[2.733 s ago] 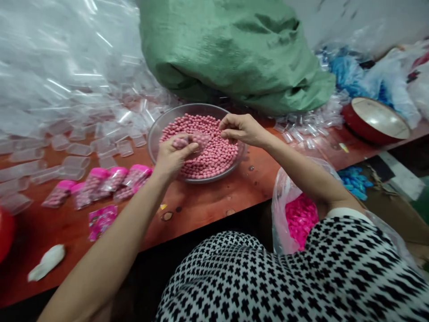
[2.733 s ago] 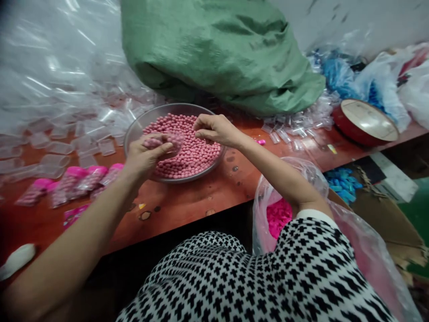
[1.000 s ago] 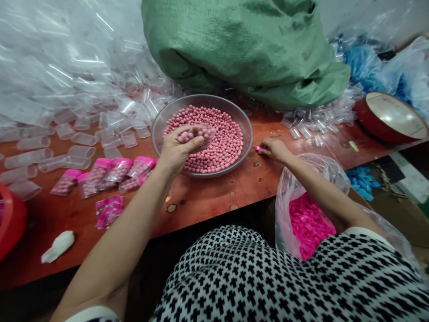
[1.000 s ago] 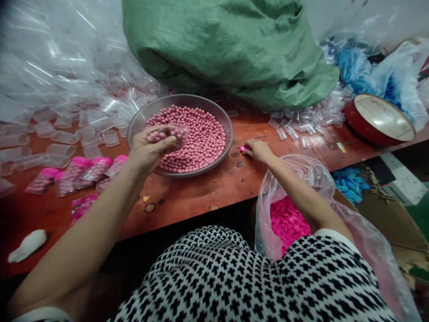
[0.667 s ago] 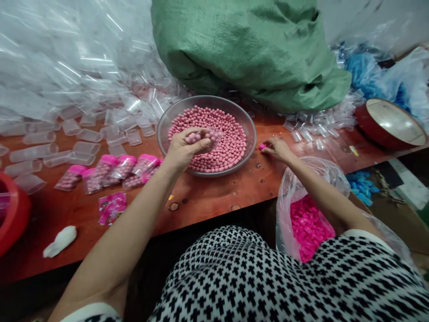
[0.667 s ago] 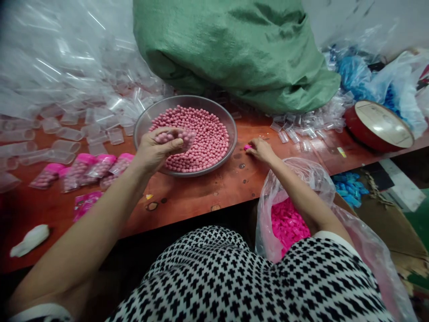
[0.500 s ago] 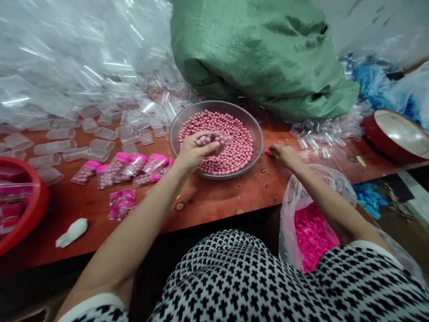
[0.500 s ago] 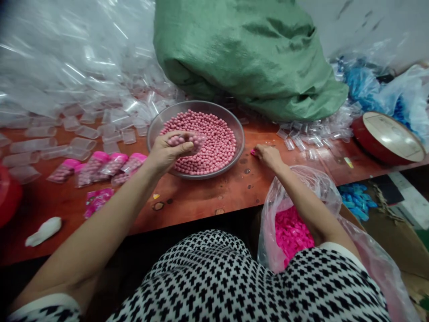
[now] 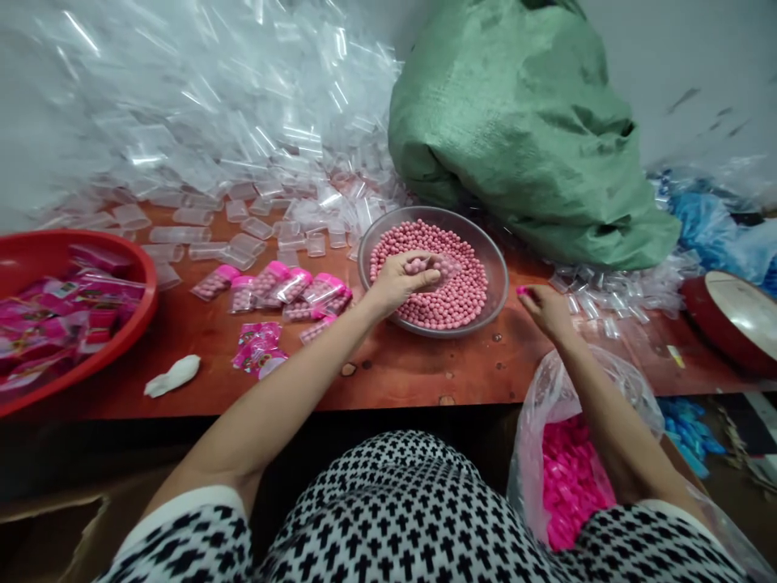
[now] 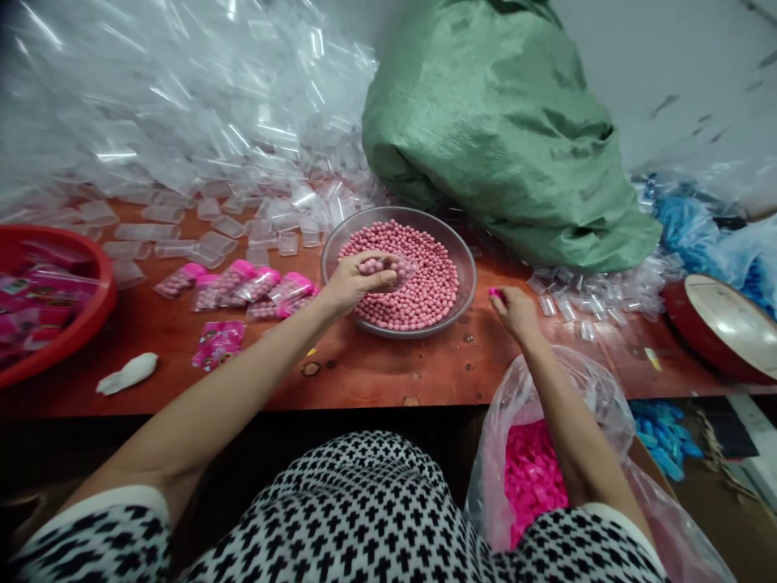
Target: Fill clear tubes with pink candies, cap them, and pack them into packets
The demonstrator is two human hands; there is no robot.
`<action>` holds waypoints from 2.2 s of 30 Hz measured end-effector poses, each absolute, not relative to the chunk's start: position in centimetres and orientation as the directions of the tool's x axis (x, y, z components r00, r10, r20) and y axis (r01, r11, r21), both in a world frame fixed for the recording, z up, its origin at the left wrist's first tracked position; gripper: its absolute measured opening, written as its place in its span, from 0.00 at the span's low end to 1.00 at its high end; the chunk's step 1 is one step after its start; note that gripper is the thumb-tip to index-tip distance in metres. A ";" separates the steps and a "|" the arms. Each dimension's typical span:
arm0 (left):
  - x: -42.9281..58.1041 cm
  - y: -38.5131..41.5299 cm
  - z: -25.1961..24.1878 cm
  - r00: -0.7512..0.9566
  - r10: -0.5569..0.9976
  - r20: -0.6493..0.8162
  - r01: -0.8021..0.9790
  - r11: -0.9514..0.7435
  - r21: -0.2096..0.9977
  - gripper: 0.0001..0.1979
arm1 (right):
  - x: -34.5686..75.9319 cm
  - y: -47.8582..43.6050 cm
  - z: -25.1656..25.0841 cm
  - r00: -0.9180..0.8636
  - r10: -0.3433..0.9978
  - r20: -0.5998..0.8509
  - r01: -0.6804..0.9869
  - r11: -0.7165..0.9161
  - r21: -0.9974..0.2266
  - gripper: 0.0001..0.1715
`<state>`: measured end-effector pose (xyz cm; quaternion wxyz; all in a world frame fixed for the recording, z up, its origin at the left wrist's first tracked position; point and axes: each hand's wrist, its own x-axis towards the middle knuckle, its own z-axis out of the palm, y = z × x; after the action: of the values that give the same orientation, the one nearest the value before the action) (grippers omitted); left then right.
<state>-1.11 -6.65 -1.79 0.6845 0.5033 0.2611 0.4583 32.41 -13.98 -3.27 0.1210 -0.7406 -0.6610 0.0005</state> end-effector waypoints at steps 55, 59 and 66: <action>-1.4 -7.1 -1.6 0.383 0.899 0.213 -0.318 -0.089 0.944 0.19 | 18.3 -10.3 3.1 -0.164 0.981 -0.103 -0.059 -0.114 -0.992 0.38; -1.3 -7.0 -1.7 0.376 0.888 0.263 -0.293 -0.155 0.943 0.17 | 17.3 -10.1 3.3 -0.300 0.898 -0.321 -0.080 -0.359 -0.930 0.31; -1.3 -6.5 -2.2 0.360 0.881 0.308 -0.320 -0.194 0.927 0.15 | 16.2 -9.8 2.3 -0.263 0.919 -0.295 -0.217 -0.354 -0.910 0.23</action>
<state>-1.30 -6.48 -2.21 0.5871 0.5790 0.2418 0.5115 16.19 -9.75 2.32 0.4108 -0.4469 -0.3926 0.6909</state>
